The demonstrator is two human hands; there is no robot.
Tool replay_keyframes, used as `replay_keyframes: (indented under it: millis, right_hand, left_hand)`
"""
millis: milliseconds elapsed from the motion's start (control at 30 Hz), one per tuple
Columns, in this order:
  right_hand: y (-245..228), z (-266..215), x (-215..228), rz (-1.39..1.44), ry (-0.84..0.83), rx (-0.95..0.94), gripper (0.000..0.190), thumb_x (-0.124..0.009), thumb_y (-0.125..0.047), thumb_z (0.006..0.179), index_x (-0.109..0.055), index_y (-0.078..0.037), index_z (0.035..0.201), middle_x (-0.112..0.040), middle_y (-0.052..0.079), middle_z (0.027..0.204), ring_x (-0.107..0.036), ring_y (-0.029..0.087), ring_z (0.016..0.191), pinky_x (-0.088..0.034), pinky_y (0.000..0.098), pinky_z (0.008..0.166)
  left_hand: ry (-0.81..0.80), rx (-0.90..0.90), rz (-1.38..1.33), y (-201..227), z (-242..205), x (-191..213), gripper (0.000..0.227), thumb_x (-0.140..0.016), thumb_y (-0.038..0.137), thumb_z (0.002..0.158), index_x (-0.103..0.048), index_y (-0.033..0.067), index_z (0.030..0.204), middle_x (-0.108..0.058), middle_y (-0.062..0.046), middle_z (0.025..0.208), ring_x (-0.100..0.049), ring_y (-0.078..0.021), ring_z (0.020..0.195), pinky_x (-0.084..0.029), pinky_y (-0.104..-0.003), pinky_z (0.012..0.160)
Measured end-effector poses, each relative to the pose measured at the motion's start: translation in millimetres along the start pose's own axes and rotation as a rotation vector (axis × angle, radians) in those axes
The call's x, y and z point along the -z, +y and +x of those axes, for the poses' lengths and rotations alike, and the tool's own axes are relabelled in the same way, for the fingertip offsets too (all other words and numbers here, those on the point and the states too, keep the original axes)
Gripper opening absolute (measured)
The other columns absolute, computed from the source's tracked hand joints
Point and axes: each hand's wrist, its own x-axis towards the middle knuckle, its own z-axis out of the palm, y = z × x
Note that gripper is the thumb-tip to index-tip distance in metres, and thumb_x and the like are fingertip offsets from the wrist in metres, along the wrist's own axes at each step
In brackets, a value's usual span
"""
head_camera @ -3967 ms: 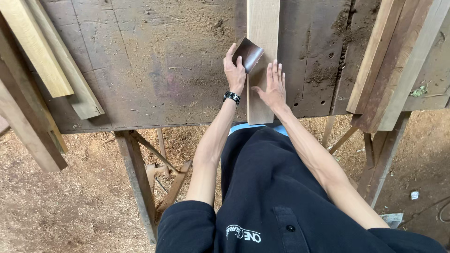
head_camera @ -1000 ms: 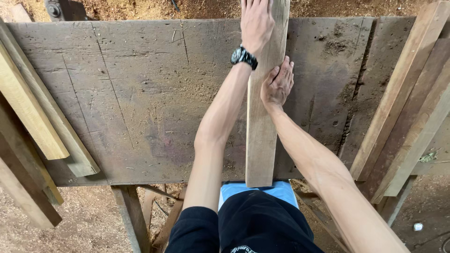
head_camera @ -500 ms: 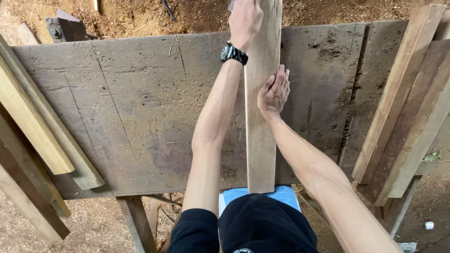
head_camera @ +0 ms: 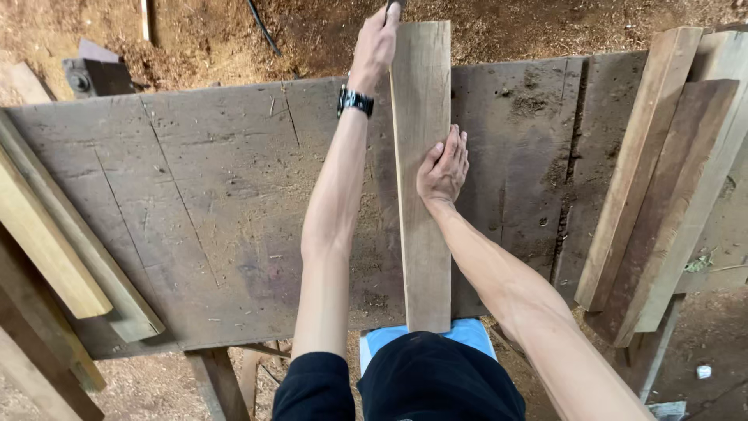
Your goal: The person sands a piece of wood on a workbench using a small piece of sandpaper held in their hand, moving it back and forth along the length of the wood.
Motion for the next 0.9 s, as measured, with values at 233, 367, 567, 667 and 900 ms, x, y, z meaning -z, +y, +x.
replay_keyframes:
  millis: [233,367,567,667,900]
  right_hand:
    - [-8,3,3,0.003,0.007,-0.006,0.052,-0.036,-0.028,0.109,-0.04,-0.003,0.155,-0.045,0.017,0.159,-0.038,0.037,0.151,-0.029,0.0512,0.123]
    - [-6,2,3,0.013,0.0,-0.006,0.052,-0.035,-0.028,0.109,-0.04,-0.003,0.154,-0.045,0.018,0.159,-0.037,0.038,0.151,-0.027,0.0522,0.123]
    - [-4,4,5,-0.019,-0.047,0.003,0.052,-0.033,-0.027,0.11,-0.037,0.0,0.155,-0.042,0.019,0.16,-0.034,0.039,0.152,-0.026,0.0531,0.124]
    - [-7,2,7,-0.01,-0.038,-0.017,0.052,-0.033,-0.028,0.11,-0.038,-0.003,0.155,-0.043,0.017,0.161,-0.034,0.037,0.152,-0.026,0.0524,0.124]
    - [-10,3,4,-0.024,-0.052,-0.026,0.052,-0.032,-0.03,0.109,-0.037,-0.005,0.155,-0.042,0.016,0.162,-0.034,0.036,0.153,-0.026,0.051,0.125]
  left_hand:
    - [-0.08,0.046,-0.054,6,-25,37,0.048,-0.041,0.047,0.108,-0.072,0.0114,0.1,-0.054,0.005,0.065,-0.044,-0.007,0.055,-0.04,-0.029,0.053]
    - [-0.32,0.072,0.271,31,8,44,0.051,-0.039,0.046,0.11,-0.068,0.0088,0.09,-0.053,0.004,0.062,-0.042,-0.0094,0.05,-0.039,-0.031,0.048]
    - [-0.271,-0.131,0.543,15,5,11,0.039,-0.042,0.033,0.11,-0.069,0.0074,0.097,-0.065,-0.005,0.069,-0.053,-0.0159,0.05,-0.047,-0.038,0.05]
    - [0.253,-0.685,0.771,-8,-2,-3,0.037,-0.033,0.028,0.115,-0.066,0.0114,0.109,-0.071,-0.007,0.094,-0.066,-0.0188,0.076,-0.055,-0.034,0.067]
    - [-0.365,-0.007,0.732,78,-1,8,0.032,-0.037,0.018,0.111,-0.061,0.0042,0.128,-0.066,-0.017,0.132,-0.065,-0.0281,0.119,-0.051,-0.039,0.103]
